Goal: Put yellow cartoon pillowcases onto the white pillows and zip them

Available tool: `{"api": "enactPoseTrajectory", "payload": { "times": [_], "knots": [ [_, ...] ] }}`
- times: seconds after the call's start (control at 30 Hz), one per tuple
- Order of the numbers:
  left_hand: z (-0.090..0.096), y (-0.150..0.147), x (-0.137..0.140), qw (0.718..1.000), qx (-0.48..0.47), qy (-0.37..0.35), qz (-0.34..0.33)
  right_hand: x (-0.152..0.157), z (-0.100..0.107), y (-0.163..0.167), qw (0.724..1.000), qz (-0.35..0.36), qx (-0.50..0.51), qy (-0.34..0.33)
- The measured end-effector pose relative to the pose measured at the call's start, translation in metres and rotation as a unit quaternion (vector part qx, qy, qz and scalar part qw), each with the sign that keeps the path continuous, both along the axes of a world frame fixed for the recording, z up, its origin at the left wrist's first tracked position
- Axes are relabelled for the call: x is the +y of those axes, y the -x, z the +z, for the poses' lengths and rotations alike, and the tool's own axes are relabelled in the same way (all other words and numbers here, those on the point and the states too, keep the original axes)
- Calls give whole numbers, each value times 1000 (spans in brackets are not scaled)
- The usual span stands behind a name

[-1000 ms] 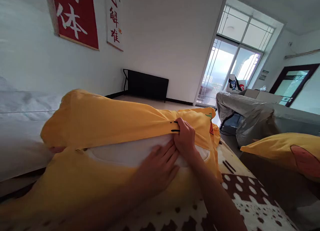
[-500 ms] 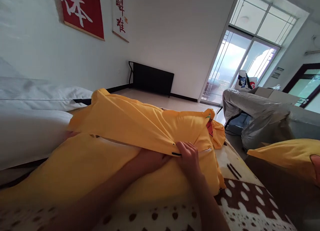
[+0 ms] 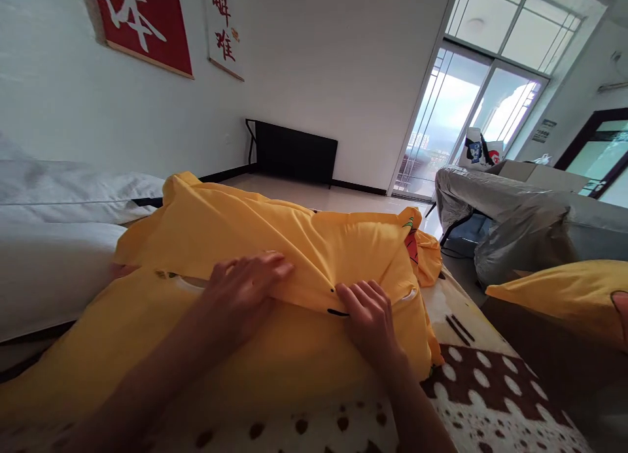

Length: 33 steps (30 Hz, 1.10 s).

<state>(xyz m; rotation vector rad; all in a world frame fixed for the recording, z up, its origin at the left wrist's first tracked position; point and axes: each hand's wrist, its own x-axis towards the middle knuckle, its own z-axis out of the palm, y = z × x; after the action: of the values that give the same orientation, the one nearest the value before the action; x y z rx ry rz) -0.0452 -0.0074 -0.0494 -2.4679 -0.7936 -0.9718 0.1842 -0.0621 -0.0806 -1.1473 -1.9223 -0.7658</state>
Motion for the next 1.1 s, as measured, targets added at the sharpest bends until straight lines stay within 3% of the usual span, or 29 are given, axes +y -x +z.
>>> {"api": "enactPoseTrajectory", "payload": {
  "times": [0.13,0.27,0.4,0.63,0.87,0.97,1.03,1.1],
  "knots": [
    [-2,19,29,999,-23,-10,-24,1,-1,-4,1000,-12,6,-7],
    [4,27,28,999,-30,28,-15,9,-6,-32,994,-89,65,-18],
    [4,18,24,994,15,107,28,14,-9,-68,979,-124,163,18],
    [1,14,27,982,62,177,24,17,-13,-74,956,-85,236,154],
    [15,25,12,972,94,212,19,-4,4,-68,953,-41,232,190],
    [22,30,-1,973,108,206,7,-14,12,-79,942,22,258,215],
    [24,34,-9,974,115,193,-9,-15,13,-92,929,43,318,183],
    [25,37,-17,978,118,168,-32,-10,9,-110,910,-6,401,103]
  ]
}}
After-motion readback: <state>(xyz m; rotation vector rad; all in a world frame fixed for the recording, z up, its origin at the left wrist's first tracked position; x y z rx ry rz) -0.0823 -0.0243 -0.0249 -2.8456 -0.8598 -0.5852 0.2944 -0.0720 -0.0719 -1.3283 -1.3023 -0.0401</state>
